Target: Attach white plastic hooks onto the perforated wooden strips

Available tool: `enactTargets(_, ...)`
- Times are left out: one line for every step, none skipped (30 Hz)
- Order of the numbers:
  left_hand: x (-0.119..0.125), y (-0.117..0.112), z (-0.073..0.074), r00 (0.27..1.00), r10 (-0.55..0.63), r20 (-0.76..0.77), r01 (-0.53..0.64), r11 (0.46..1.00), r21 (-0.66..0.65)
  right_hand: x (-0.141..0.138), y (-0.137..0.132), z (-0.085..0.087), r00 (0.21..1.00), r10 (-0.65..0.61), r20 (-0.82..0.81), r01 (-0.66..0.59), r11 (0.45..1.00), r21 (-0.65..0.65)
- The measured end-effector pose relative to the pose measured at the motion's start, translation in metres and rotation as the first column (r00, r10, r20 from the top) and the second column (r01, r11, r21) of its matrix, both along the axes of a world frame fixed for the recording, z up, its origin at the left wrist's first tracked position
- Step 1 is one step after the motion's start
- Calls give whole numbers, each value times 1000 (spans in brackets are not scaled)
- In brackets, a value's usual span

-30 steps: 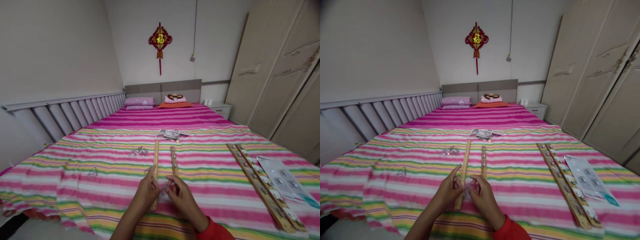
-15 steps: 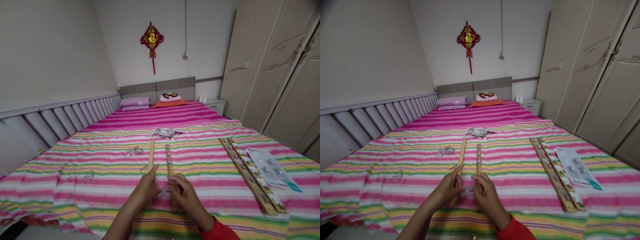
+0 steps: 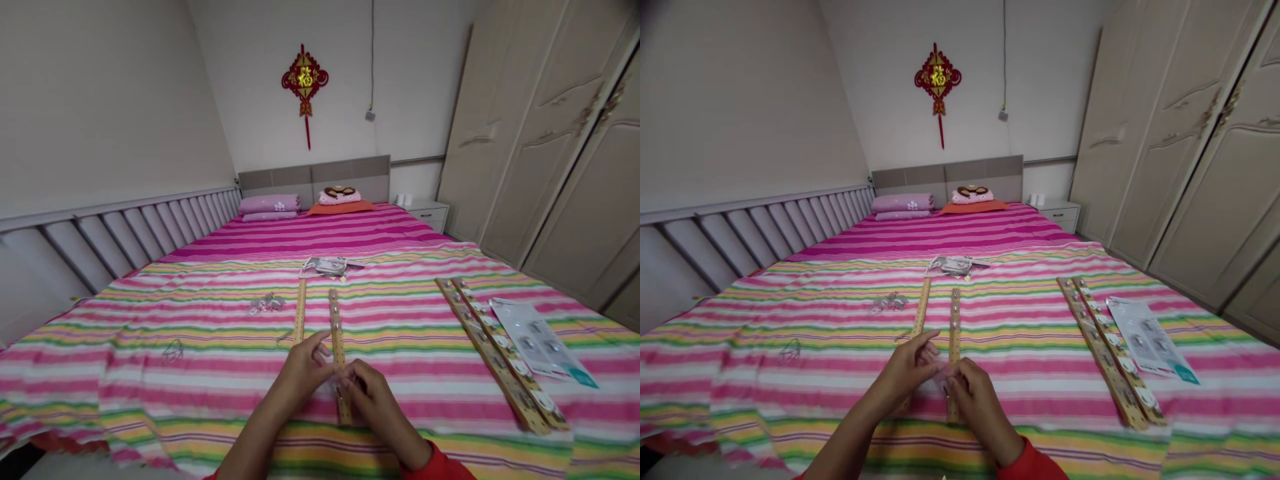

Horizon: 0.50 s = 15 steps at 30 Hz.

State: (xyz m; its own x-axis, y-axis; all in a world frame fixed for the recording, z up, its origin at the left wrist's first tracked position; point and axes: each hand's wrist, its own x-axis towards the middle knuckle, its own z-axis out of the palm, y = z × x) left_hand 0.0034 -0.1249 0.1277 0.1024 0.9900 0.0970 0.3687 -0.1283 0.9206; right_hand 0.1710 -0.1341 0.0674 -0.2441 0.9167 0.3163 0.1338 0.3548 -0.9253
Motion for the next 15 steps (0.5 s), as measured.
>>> enactTargets(0, 3, -5, 997, 60, 52, -62, 998, 26, 0, 4, -2, 998, -24, -60, 19, 997, -69)
enactTargets(-1, 6, -11, 989, 104, 101, -108, 993, 36, 0, 9, -4, 992, -49, -120, 31, 989, -144)
enactTargets(-1, 9, -17, 981, 130, 147, -136, 990, 30, -1, 13, -6, 982, -75, -176, 35, 975, -217)
enactTargets(-2, 11, -25, 972, 141, 186, -146, 989, 14, -1, 17, -7, 970, -98, -224, 31, 958, -284)
enactTargets(-1, 13, -32, 965, 145, 217, -146, 989, -13, -2, 21, -8, 957, -119, -264, 23, 940, -341)
enactTargets(-1, 15, -39, 959, 148, 241, -141, 989, -48, -2, 25, -8, 945, -137, -296, 12, 922, -388)
enactTargets(0, 17, -47, 954, 151, 259, -132, 987, -89, -4, 28, -10, 935, -152, -321, 1, 905, -425)
enactTargets(2, 19, -53, 947, 160, 279, -127, 983, -131, -5, 31, -12, 926, -165, -341, -8, 891, -454)
enactTargets(4, 21, -59, 937, 173, 303, -124, 977, -174, -7, 33, -14, 918, -179, -355, -12, 880, -475)
enactTargets(6, 23, -65, 925, 193, 329, -126, 969, -214, -8, 36, -18, 911, -194, -365, -9, 873, -488)
enactTargets(8, 25, -69, 911, 214, 353, -131, 961, -245, -10, 39, -21, 904, -212, -372, 1, 871, -492)
enactTargets(11, 28, -72, 898, 233, 372, -140, 955, -261, -12, 42, -25, 898, -232, -374, 22, 873, -487)
enactTargets(12, 30, -75, 890, 247, 384, -150, 952, -265, -13, 45, -29, 896, -252, -367, 55, 880, -471)
enactTargets(14, 33, -77, 886, 255, 387, -162, 952, -259, -14, 49, -33, 895, -271, -353, 95, 891, -445)
enactTargets(16, 37, -78, 887, 258, 383, -170, 954, -248, -14, 53, -36, 898, -286, -335, 133, 901, -414)
